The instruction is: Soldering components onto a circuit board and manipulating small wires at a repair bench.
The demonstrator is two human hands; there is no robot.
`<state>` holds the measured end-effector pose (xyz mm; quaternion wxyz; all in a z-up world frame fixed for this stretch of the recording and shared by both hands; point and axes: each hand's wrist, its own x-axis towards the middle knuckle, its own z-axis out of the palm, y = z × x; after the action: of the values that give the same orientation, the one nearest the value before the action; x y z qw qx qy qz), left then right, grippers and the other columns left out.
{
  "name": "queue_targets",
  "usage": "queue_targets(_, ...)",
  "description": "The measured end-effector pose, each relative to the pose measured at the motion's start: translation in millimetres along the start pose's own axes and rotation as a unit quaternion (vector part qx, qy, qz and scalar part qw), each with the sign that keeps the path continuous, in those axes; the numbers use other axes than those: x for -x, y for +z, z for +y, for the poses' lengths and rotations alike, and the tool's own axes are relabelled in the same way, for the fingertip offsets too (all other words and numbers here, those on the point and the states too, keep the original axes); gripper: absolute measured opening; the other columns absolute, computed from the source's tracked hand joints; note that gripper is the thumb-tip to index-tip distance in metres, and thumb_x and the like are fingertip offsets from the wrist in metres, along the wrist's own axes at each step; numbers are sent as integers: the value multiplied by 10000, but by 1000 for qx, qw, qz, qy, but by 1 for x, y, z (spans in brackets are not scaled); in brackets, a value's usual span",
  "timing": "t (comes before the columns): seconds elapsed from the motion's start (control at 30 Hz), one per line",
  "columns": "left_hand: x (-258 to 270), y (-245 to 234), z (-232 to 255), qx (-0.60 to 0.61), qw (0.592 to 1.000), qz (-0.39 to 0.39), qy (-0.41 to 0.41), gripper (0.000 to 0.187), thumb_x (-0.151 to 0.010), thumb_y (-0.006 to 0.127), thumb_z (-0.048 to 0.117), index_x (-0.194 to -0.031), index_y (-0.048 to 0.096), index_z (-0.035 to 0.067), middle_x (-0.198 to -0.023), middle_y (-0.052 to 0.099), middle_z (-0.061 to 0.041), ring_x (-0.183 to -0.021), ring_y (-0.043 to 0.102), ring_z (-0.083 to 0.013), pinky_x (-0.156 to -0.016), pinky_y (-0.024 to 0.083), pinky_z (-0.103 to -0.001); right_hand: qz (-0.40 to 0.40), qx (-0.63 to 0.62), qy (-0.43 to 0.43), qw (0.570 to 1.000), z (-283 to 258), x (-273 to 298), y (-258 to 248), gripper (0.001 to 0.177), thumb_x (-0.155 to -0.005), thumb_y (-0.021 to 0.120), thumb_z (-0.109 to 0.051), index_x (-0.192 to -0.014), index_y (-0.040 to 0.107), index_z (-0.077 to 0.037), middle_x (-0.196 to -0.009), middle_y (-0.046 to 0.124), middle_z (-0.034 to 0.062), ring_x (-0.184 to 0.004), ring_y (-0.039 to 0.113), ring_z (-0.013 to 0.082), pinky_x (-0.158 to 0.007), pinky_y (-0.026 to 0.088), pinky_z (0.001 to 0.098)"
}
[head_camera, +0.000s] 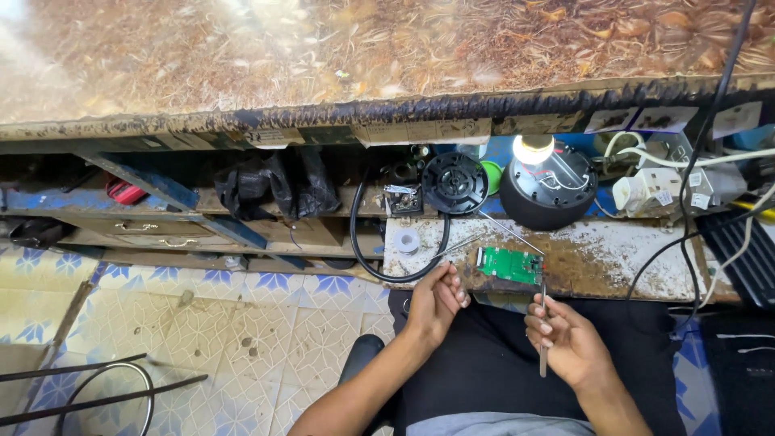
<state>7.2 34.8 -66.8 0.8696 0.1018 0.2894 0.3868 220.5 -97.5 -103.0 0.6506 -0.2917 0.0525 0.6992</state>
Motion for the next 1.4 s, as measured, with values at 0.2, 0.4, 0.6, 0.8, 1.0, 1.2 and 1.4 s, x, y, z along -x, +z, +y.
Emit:
queue_targets(0.2,0,-5,3,20,999,3,42,231,-1060,540,231,-861,582,122,-670,556,-9,-534,493,-144,-548,385,-307,-17,39,-21,999,15,0,14,125,-1015,583,-191,-1080,559,-87,-803,495,12,-547,424,95,-430,340,247)
queue_targets(0.4,-5,-6,-1,2,999,23,32,236,-1056,564,242,-851,575,127,-663,563,1,-515,500,-140,-541,398,-292,21,-21,96,995,57,-18,-11,185,-1027,535,-177,-1117,609,-33,-775,555,24,-519,446,95,-424,324,250)
queue_targets(0.6,2,-2,0,-17,999,25,35,234,-1040,570,236,-843,585,111,-666,563,-9,-520,490,-151,-542,388,-304,-53,36,92,994,42,30,77,196,-1061,516,-181,-1115,580,-3,-729,569,98,-394,462,125,-261,327,221)
queue_targets(0.8,4,1,1,-18,1000,19,12,232,-1014,580,233,-816,564,114,-643,541,-16,-512,488,-164,-538,401,-314,-34,42,37,998,36,1,52,185,-1051,565,-226,-1097,627,-58,-703,616,90,-375,496,151,-292,329,226)
queue_targets(1.0,3,1,0,-48,997,-54,-37,226,-1017,533,256,-832,550,128,-691,537,-9,-545,498,-162,-553,411,-308,2,36,109,993,54,-30,18,206,-1051,558,-257,-1103,616,-67,-777,568,38,-429,411,105,-299,287,223)
queue_targets(1.2,22,18,1,-175,965,-187,-64,174,-1018,626,203,-937,535,79,-768,647,-55,-570,615,-143,-544,537,-281,-19,202,-111,973,44,6,82,308,-1013,587,-269,-1126,580,18,-718,480,81,-390,371,131,-321,218,256)
queue_targets(1.4,39,33,10,-285,918,-271,-49,209,-1033,603,231,-887,590,82,-750,649,-51,-598,625,-147,-616,550,-260,-2,355,-212,911,47,28,98,289,-991,613,-238,-1175,627,-15,-597,446,27,-392,341,92,-368,232,258)
